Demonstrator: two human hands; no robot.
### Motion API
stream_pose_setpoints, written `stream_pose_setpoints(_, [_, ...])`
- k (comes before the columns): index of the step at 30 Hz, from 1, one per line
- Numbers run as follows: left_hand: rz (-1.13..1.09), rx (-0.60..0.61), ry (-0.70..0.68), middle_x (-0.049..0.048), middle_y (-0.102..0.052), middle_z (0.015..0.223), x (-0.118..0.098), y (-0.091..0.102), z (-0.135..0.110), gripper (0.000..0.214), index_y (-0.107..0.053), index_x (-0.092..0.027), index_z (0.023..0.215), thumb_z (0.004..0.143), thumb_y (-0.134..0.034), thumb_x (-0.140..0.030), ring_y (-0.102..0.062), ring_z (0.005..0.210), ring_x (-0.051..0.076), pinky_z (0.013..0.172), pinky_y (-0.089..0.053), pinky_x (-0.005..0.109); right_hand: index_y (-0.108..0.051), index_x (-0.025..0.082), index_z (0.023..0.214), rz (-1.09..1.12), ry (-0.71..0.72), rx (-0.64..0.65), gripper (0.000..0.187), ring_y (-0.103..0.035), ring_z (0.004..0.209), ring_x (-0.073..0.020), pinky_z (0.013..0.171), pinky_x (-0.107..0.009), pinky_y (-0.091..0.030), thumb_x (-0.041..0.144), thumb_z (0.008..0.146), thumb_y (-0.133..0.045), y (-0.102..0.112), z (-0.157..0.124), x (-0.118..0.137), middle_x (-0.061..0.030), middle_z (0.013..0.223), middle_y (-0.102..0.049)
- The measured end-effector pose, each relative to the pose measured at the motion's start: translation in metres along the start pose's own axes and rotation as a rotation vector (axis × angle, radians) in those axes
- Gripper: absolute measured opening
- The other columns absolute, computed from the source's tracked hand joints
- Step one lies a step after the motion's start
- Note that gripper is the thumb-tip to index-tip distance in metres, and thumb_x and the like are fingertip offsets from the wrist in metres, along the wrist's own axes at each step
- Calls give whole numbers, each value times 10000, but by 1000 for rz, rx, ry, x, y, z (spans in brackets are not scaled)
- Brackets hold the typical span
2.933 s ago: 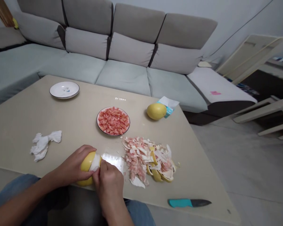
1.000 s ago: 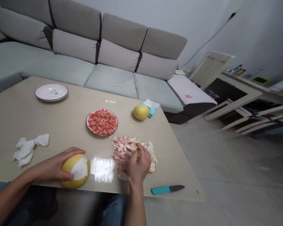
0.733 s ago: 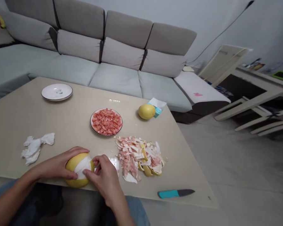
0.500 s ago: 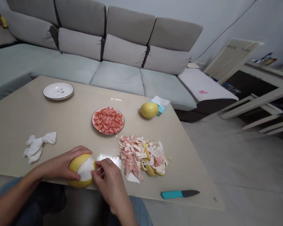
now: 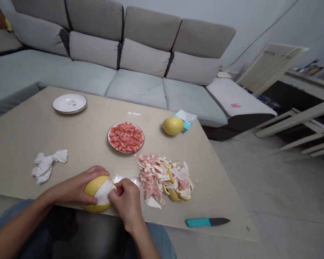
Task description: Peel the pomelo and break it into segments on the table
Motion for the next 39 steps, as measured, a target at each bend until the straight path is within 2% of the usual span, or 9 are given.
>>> stream_pose_setpoints(6, [-10, 39, -15, 49, -457, 1311, 0, 1, -3, 737, -460, -284, 1318, 659, -791, -290, -442, 1248, 259, 1096, -343, 365, -631, 162, 616, 558, -373, 213, 101, -506, 441, -106, 463, -204, -378, 199, 537, -579, -27, 5, -42, 48, 464, -562])
stream_pose_setpoints(15, [-29, 97, -35, 53, -448, 1409, 7, 10, -14, 778, -435, -298, 1358, 676, -803, -367, -385, 1329, 289, 1135, -292, 398, -587, 157, 610, 844, -510, 321, 201, -423, 370, -48, 369, -154, -360, 318, 552, -694, -57, -2, -49, 38, 488, -543])
stream_pose_setpoints(20, [-46, 88, -56, 53, -440, 1427, 6, 14, -15, 766, -424, -303, 1376, 705, -786, -372, -376, 1342, 280, 1143, -282, 399, -600, 161, 624, 931, -483, 288, 329, -393, 390, -37, 379, -152, -370, 426, 536, -773, -52, 1, -41, 47, 521, -518])
stream_pose_setpoints(26, [-44, 48, -32, 46, -458, 1415, 8, 15, -12, 783, -425, -314, 1369, 684, -799, -375, -399, 1327, 289, 1126, -309, 409, -667, 147, 721, 898, -430, 130, 306, -531, 451, -85, 435, -195, -434, 322, 526, -826, -22, 9, -51, 0, 625, -630])
stream_pose_setpoints(31, [-41, 62, -61, 45, -456, 1427, 3, 14, -15, 773, -452, -318, 1353, 667, -807, -353, -401, 1329, 309, 1130, -308, 418, -656, 205, 797, 824, -339, -208, 280, -546, 521, -115, 537, -252, -493, 422, 640, -736, 51, 23, -79, 14, 677, -648])
stream_pose_setpoints(32, [-40, 64, -66, 44, -455, 1428, 3, 14, -15, 766, -452, -318, 1354, 673, -802, -343, -401, 1329, 307, 1132, -306, 416, -674, 191, 823, 644, -279, -398, 283, -574, 560, -141, 574, -283, -510, 419, 662, -718, 81, 21, -83, -8, 701, -667])
stream_pose_setpoints(34, [-39, 75, -72, 45, -454, 1427, 2, 14, -15, 756, -446, -313, 1360, 688, -792, -329, -400, 1331, 301, 1134, -303, 412, -709, 167, 924, 255, -109, -537, 280, -642, 770, -213, 758, -377, -526, 371, 740, -654, 114, 21, -73, -73, 869, -713])
stream_pose_setpoints(36, [-42, 90, -77, 52, -449, 1430, 1, 13, -14, 764, -441, -312, 1364, 685, -792, -325, -397, 1334, 298, 1133, -305, 417, -719, 161, 998, -56, 99, -560, 281, -627, 980, -254, 914, -444, -473, 295, 812, -557, 123, 21, -55, -113, 1030, -704])
stream_pose_setpoints(39, [-60, 87, -72, 42, -452, 1434, 1, 14, -14, 784, -452, -334, 1358, 658, -806, -327, -404, 1331, 306, 1130, -314, 424, -720, 163, 1015, -299, 278, -560, 319, -586, 1085, -266, 971, -487, -435, 199, 826, -466, 119, 21, -44, -139, 1135, -669])
Point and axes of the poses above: each hand's wrist, its own z-axis towards the middle knuckle, its own y-axis out of the back of the hand, x = y × z, the point moved 9 cm from there along z, towards the middle knuckle
